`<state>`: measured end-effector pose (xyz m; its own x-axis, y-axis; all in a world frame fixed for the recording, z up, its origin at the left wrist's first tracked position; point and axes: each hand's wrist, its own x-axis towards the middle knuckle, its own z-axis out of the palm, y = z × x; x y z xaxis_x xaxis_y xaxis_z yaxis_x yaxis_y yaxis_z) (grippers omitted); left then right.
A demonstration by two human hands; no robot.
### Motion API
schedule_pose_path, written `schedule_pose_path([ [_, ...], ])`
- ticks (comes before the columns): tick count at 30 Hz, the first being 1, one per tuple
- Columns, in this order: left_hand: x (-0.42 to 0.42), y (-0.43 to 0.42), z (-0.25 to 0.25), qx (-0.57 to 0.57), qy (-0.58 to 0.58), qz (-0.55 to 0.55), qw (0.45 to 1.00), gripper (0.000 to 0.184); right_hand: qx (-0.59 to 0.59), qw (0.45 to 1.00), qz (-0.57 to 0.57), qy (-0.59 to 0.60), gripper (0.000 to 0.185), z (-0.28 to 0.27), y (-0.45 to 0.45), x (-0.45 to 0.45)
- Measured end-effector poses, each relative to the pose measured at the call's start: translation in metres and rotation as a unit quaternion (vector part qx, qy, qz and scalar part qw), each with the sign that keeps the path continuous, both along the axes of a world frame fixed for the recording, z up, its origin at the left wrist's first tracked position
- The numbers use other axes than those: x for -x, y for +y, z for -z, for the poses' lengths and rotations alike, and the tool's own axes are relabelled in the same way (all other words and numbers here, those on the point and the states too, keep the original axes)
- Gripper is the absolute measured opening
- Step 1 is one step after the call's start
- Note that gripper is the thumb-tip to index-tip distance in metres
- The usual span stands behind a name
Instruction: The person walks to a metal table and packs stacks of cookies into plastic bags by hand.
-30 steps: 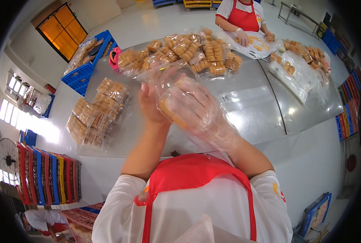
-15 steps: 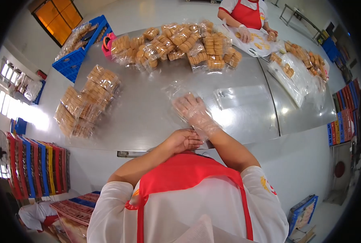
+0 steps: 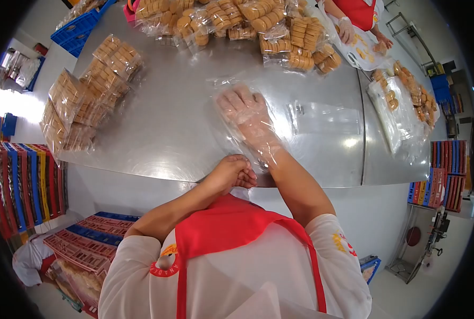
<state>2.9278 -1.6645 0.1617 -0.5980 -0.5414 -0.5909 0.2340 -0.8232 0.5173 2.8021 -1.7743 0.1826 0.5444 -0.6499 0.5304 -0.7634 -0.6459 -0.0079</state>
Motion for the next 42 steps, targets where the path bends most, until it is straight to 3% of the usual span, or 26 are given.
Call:
schedule_pose_path([
  [4, 0.004, -0.001, 0.0, -0.011, -0.023, -0.009, 1.0, 0.011, -0.024, 0.998, 0.051, 0.026, 0.037, -0.001, 0.022, 0.003],
  [12, 0.005, -0.007, 0.007, -0.011, -0.023, 0.03, 0.999, 0.011, 0.025, 0.994, 0.094, 0.039, 0.041, 0.018, -0.005, -0.009],
  [19, 0.003, -0.004, -0.005, -0.02, -0.042, -0.005, 0.999, 0.015, -0.01, 0.997, 0.07, 0.044, 0.044, -0.026, 0.038, 0.01],
  [22, -0.001, -0.003, -0.012, 0.022, -0.106, 0.017, 0.994, 0.014, -0.108, 0.989, 0.054, -0.084, 0.045, -0.012, 0.075, 0.027],
  [25, -0.001, -0.003, -0.016, 0.04, -0.139, 0.028, 0.989, 0.015, -0.255, 0.958, 0.043, -0.126, 0.03, -0.003, 0.075, 0.026],
  [26, 0.001, -0.003, -0.014, 0.047, -0.15, 0.04, 0.987, 0.015, -0.236, 0.962, 0.073, -0.119, 0.015, 0.008, 0.065, 0.017],
  [29, 0.005, -0.008, -0.004, 0.063, -0.173, 0.067, 0.981, 0.016, -0.159, 0.986, 0.022, -0.052, 0.009, 0.016, 0.038, 0.011],
  [35, 0.009, -0.013, -0.008, 0.049, -0.187, 0.077, 0.978, 0.018, -0.106, 0.988, 0.077, -0.082, 0.01, 0.035, 0.027, 0.0],
  [38, 0.005, -0.011, -0.003, 0.053, -0.168, 0.075, 0.981, 0.021, -0.175, 0.979, 0.093, -0.048, 0.013, 0.026, 0.024, -0.001],
  [41, -0.009, -0.009, -0.009, 0.102, -0.164, 0.122, 0.974, 0.022, -0.105, 0.984, 0.028, -0.138, 0.009, 0.01, 0.04, 0.006],
  [42, -0.017, -0.009, -0.023, 0.136, -0.197, 0.161, 0.958, 0.022, -0.099, 0.991, 0.026, -0.09, 0.014, 0.031, 0.049, 0.014],
])
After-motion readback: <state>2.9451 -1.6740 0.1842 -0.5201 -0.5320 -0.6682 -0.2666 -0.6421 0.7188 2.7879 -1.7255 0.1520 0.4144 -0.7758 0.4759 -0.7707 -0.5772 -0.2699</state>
